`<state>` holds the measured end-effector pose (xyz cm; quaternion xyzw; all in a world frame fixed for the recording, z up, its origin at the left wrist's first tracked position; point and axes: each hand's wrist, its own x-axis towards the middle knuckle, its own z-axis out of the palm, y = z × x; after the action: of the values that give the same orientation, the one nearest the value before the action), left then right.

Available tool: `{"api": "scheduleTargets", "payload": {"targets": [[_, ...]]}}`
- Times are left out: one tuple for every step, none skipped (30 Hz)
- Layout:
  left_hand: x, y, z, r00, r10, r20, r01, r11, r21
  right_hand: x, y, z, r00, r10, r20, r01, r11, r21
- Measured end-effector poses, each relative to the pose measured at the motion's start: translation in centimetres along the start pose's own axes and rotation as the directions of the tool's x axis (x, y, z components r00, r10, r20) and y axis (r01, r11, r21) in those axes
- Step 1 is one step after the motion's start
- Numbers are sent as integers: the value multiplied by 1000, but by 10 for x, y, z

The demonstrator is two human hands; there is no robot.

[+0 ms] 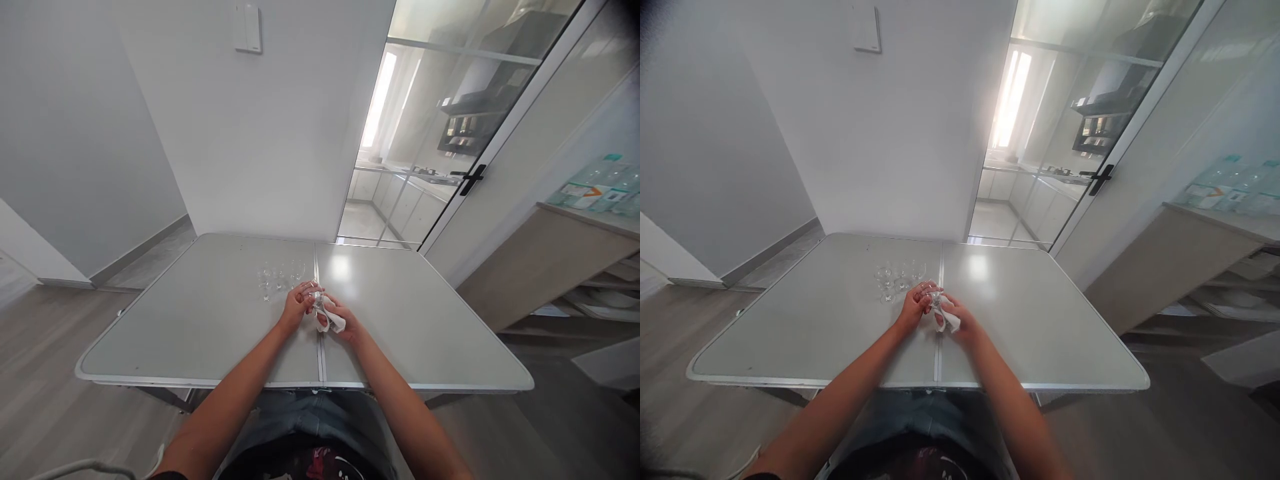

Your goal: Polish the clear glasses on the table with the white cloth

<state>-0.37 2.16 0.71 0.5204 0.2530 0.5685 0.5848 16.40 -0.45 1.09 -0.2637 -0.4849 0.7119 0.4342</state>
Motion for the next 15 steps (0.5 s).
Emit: {"api": "scheduleTargets", "payload": {"targets": [[1,0,0,1000,4,-9,-4,1000,-4,0,1,1,999,-30,-18,29,998,-50],[1,0,-1,1000,7,-21,-7,1000,-3,1,2,2,995,-81,-50,74,989,-131],[2,1,-1,999,10,-34,-10,1000,5,2,3,2,984,-153,-92,127,963,-239],[3,1,-2,999,13,-47,-12,1000,16,3,5,3,962,-239,-136,176,914,-364],[3,1,-2,998,16,-62,-14,1000,27,4,7,3,927,-332,-173,210,844,-493],[4,1,-2,997,18,-70,-15,999,35,5,8,3,888,-417,-194,224,761,-609],[4,0,-3,997,19,-75,-17,999,35,5,10,3,854,-482,-198,221,679,-700],[4,0,-3,997,21,-78,-19,999,30,5,10,3,826,-528,-195,212,612,-762],[4,0,-2,997,22,-78,-20,1000,23,5,11,3,810,-554,-192,203,573,-794],[4,0,-3,997,21,-77,-20,1000,16,5,11,3,807,-558,-192,202,566,-799],[4,0,-3,997,15,-72,-14,1000,12,5,10,2,820,-537,-195,206,596,-776],[3,0,-3,998,5,-65,-4,1000,10,4,9,2,849,-488,-200,210,661,-720],[2,0,-3,998,-6,-58,7,1000,8,4,7,1,891,-410,-197,206,749,-629],[2,0,-4,999,-17,-48,18,1000,4,3,6,1,933,-313,-175,187,840,-509],[1,0,-4,999,-25,-34,25,1000,-3,3,4,0,969,-211,-130,149,915,-375]]}}
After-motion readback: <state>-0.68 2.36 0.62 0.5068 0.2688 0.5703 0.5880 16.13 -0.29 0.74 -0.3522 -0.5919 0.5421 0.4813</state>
